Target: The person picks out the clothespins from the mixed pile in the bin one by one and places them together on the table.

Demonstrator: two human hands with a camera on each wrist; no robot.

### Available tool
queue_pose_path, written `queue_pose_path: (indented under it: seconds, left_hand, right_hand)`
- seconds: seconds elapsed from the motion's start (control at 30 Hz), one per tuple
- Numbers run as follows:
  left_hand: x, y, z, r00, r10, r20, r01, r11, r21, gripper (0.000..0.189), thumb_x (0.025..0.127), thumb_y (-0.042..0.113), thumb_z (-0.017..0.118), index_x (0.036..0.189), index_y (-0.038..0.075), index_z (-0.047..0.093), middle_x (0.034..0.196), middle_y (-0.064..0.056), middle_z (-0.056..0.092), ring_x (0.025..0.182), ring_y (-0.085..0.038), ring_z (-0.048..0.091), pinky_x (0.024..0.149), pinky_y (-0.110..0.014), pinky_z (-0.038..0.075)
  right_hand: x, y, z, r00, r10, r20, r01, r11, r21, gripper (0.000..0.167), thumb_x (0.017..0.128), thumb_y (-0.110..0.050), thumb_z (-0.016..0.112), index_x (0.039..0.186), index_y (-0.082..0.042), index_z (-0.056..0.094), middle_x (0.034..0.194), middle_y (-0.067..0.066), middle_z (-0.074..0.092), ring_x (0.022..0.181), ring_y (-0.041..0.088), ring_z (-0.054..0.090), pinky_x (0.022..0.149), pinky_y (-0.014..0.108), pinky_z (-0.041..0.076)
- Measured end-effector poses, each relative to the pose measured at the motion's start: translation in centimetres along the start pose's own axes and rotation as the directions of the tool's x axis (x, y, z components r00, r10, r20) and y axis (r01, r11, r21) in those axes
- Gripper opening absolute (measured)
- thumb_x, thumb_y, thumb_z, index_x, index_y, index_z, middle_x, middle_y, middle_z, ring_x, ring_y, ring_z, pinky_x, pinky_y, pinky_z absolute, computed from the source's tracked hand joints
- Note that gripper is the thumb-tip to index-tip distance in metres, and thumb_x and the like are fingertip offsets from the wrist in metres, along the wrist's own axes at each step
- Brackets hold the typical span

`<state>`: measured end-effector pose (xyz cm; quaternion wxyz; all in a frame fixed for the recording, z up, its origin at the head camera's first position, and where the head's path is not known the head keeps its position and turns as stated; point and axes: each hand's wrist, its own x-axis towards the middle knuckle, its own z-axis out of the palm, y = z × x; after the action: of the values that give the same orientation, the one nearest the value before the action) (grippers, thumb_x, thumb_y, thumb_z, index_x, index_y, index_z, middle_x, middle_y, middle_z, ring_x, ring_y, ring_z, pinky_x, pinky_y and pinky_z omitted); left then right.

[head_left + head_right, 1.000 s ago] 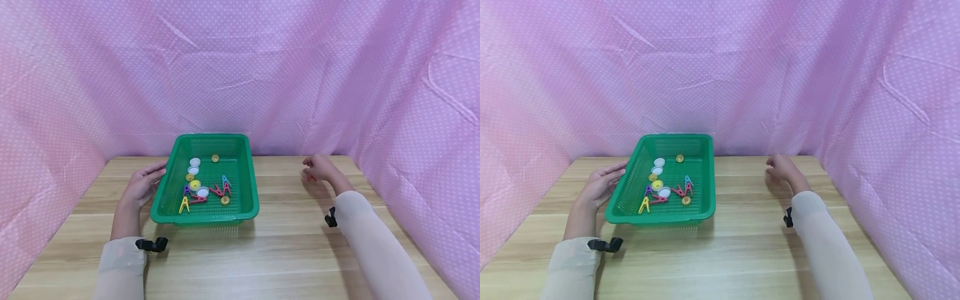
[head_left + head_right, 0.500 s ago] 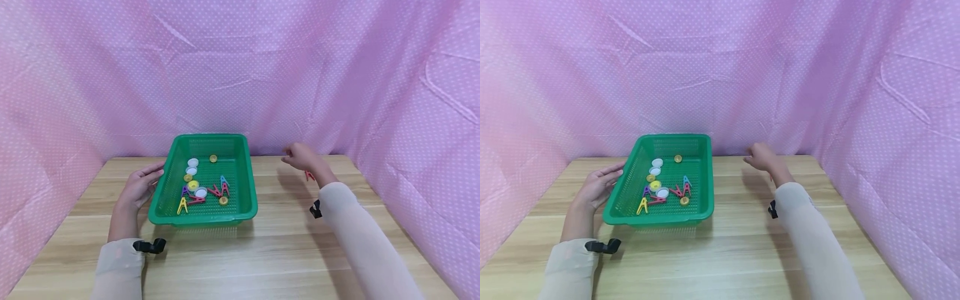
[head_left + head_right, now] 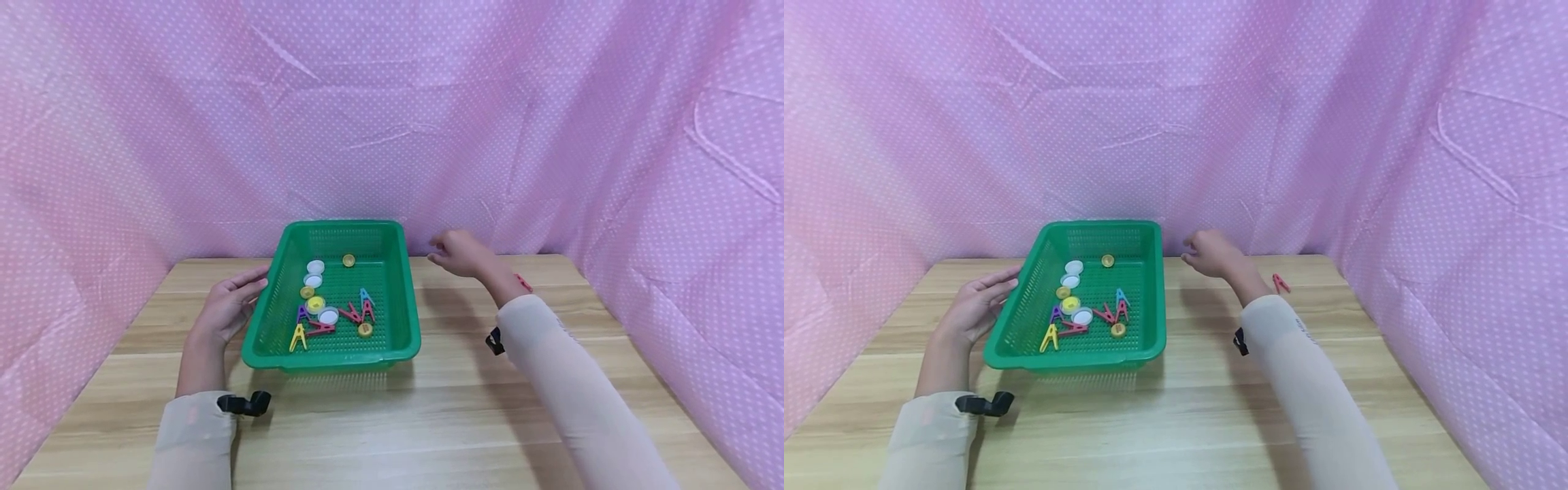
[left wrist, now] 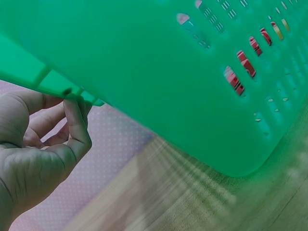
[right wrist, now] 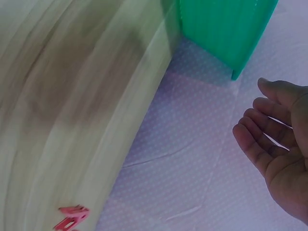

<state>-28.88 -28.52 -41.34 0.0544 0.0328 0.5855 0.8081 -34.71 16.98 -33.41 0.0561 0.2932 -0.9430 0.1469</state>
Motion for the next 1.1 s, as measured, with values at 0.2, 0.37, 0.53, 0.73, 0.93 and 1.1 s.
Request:
queue_pose_path:
  seconds: [0.2,0.37,0.53,0.73,0.93,1.1]
  left_hand:
    - [0.0,0.1,-0.1,1.000,-0.002,0.000,0.002,1.000,-0.010,0.030,0.099,0.004,0.068,0.128,0.008,0.072,0.109,0.004,0.076,0.093,-0.009,0.071,0.079,-0.021,0.060]
    - [0.0,0.2,0.0,1.000,-0.002,0.005,0.002,1.000,-0.016,0.030,0.099,0.003,0.067,0.128,0.007,0.072,0.111,0.004,0.075,0.095,-0.009,0.071,0.081,-0.022,0.060]
    - [-0.2,0.2,0.0,1.000,-0.006,0.006,0.006,1.000,-0.023,0.030,0.100,0.002,0.065,0.130,0.005,0.070,0.114,0.003,0.075,0.097,-0.009,0.072,0.082,-0.023,0.061]
    - [-0.3,0.1,-0.1,1.000,-0.013,-0.002,0.013,1.000,-0.025,0.031,0.099,0.004,0.068,0.129,0.006,0.071,0.113,0.003,0.075,0.096,-0.009,0.072,0.082,-0.023,0.061]
    - [-0.3,0.0,-0.1,1.000,-0.019,-0.002,0.019,0.999,-0.037,0.029,0.100,0.002,0.066,0.128,0.006,0.072,0.112,0.003,0.075,0.095,-0.009,0.072,0.082,-0.023,0.061]
    - [-0.1,0.0,0.0,1.000,-0.019,-0.002,0.019,1.000,-0.024,0.030,0.101,0.003,0.065,0.129,0.007,0.071,0.113,0.004,0.075,0.097,-0.008,0.071,0.083,-0.023,0.060]
  right_hand:
    - [0.6,-1.8,-0.2,0.999,-0.048,-0.025,0.048,0.999,0.000,0.029,0.098,-0.013,0.069,0.118,0.007,0.071,0.101,0.018,0.071,0.090,0.029,0.065,0.083,0.045,0.057]
    - [1.1,-3.3,-0.2,0.992,-0.118,-0.051,0.117,0.993,-0.030,0.018,0.096,-0.011,0.070,0.108,0.002,0.073,0.093,0.013,0.071,0.084,0.027,0.065,0.076,0.044,0.056]
    - [1.7,-5.0,0.2,0.986,-0.160,-0.036,0.158,0.986,-0.052,0.026,0.098,-0.014,0.070,0.117,0.004,0.071,0.107,0.016,0.073,0.095,0.028,0.070,0.086,0.043,0.059]
    - [2.5,-7.1,0.9,0.982,-0.187,-0.005,0.185,0.979,-0.088,0.033,0.098,-0.017,0.070,0.124,0.005,0.069,0.118,0.018,0.071,0.110,0.031,0.067,0.099,0.044,0.054]
    - [3.0,-8.5,1.6,0.983,-0.175,0.060,0.180,0.980,-0.087,0.035,0.100,-0.018,0.068,0.129,0.003,0.067,0.124,0.018,0.068,0.116,0.031,0.064,0.102,0.043,0.053]
    - [3.4,-9.1,2.4,0.982,-0.142,0.127,0.153,0.985,-0.083,0.036,0.102,-0.019,0.065,0.132,0.001,0.065,0.130,0.016,0.066,0.123,0.030,0.062,0.105,0.043,0.052]
